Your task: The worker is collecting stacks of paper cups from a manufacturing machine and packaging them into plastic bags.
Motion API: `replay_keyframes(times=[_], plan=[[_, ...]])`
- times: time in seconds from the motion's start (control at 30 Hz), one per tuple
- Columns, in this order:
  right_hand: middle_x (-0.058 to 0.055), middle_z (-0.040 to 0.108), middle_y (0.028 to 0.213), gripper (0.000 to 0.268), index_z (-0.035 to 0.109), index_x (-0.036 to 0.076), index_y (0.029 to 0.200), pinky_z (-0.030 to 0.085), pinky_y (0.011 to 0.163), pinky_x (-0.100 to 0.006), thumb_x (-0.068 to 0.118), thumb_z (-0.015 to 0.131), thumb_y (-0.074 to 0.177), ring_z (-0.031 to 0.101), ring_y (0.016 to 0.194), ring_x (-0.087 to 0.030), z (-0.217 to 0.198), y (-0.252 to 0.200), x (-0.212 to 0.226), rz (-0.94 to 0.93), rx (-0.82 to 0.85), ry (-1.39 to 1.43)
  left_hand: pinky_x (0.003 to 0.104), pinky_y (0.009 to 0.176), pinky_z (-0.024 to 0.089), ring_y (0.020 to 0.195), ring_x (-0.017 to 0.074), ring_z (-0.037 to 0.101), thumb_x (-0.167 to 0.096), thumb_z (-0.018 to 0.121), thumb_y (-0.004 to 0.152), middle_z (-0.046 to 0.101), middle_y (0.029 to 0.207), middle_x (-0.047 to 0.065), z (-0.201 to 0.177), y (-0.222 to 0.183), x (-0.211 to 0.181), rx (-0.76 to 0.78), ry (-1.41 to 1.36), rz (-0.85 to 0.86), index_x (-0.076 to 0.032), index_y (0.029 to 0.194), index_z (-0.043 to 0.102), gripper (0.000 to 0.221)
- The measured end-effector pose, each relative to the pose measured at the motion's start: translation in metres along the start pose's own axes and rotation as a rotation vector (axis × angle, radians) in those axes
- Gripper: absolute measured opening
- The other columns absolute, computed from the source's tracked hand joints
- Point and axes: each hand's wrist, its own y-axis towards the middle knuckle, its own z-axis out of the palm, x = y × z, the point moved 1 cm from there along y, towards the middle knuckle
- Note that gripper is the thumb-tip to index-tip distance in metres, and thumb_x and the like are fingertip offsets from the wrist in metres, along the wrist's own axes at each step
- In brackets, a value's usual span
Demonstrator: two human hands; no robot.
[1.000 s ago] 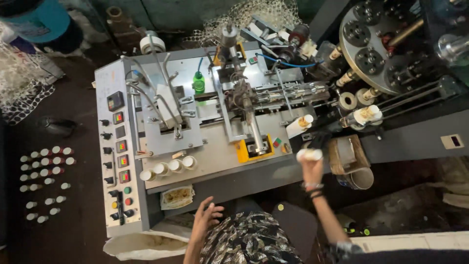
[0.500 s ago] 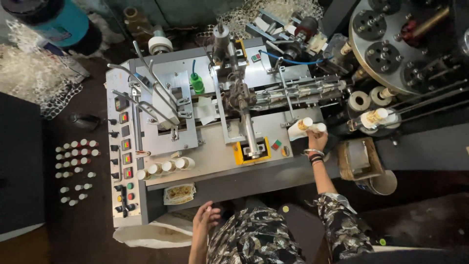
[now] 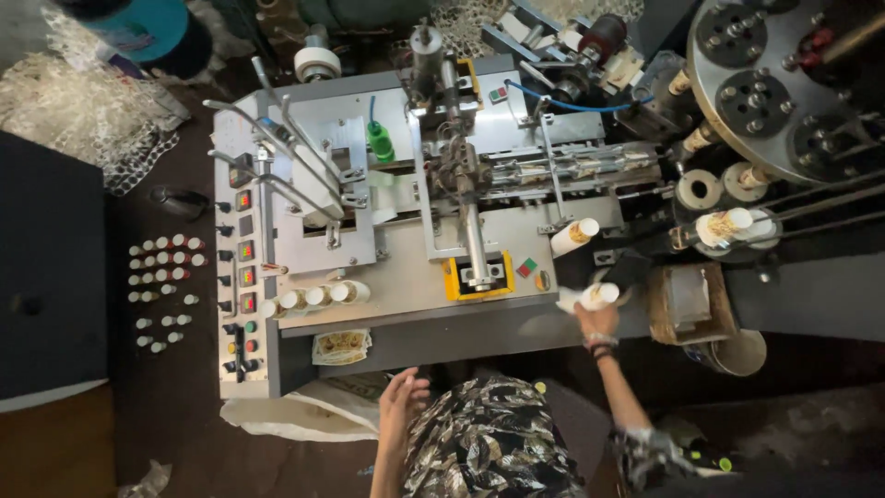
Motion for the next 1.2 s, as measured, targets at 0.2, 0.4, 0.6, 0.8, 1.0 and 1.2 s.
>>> replay_keyframes(times=[0.2,0.4,0.6,0.8,1.0,1.2], plan=[[-0.019,0.074,0.108,0.059,0.068,-0.001,0.112,0.054,0.093,-0.044,0.029,0.090,0.066,0.071,0.100,-0.033,0.014,-0.087,0.010,-0.002,0.117,0.234,0.025,0.069,0.053,0.081,0.0115,0.068,-0.029,0.063,0.098,0.075,0.098,0.007,-0.005,0.030,0.007,0.167,0.083,0.039,-0.005,0.128,0.064,0.038],[-0.011,0.076,0.109,0.045,0.071,0.006,0.113,0.049,0.100,-0.041,0.025,0.089,0.076,0.069,0.107,-0.028,0.150,-0.144,-0.041,-0.076,0.522,0.307,0.025,0.070,0.053,0.083,0.0097,0.066,-0.028,0.063,0.100,0.074,0.099,0.006,-0.009,0.032,-0.007,0.255,0.143,0.047,-0.005,0.126,0.065,0.035],[-0.007,0.074,0.108,0.047,0.066,0.006,0.115,0.055,0.093,-0.037,0.014,0.082,0.071,0.071,0.101,-0.022,0.127,-0.209,0.096,-0.314,0.809,0.567,0.029,0.081,0.053,0.100,0.0136,0.066,-0.035,0.070,0.097,0.072,0.111,0.010,-0.002,0.008,-0.065,0.356,0.247,0.265,-0.005,0.138,0.059,0.052],[-0.007,0.074,0.113,0.052,0.064,0.006,0.120,0.057,0.096,-0.038,0.017,0.084,0.073,0.072,0.107,-0.021,-0.022,-0.236,0.281,-0.352,1.330,0.590,0.038,0.117,0.041,0.140,0.0226,0.053,-0.046,0.071,0.098,0.055,0.151,0.016,0.024,-0.015,-0.139,0.619,0.144,0.719,-0.010,0.169,0.026,0.092],[-0.007,0.068,0.121,0.089,0.034,0.014,0.149,0.055,0.099,-0.038,0.040,0.084,0.081,0.068,0.112,-0.022,-0.071,-0.237,0.344,-0.181,1.918,0.837,0.034,0.071,0.059,0.089,0.0179,0.064,-0.030,0.070,0.099,0.059,0.122,0.017,0.027,-0.019,-0.148,0.500,-0.237,0.449,-0.018,0.170,0.016,0.090],[-0.011,0.066,0.138,0.079,0.044,0.010,0.150,0.057,0.098,-0.042,0.065,0.045,0.093,0.066,0.121,-0.025,-0.037,-0.173,0.359,0.160,1.394,0.931,0.030,0.057,0.060,0.076,0.0131,0.065,-0.028,0.063,0.097,0.058,0.133,0.005,0.016,-0.049,-0.100,0.362,-0.047,0.343,-0.026,0.165,0.007,0.088]])
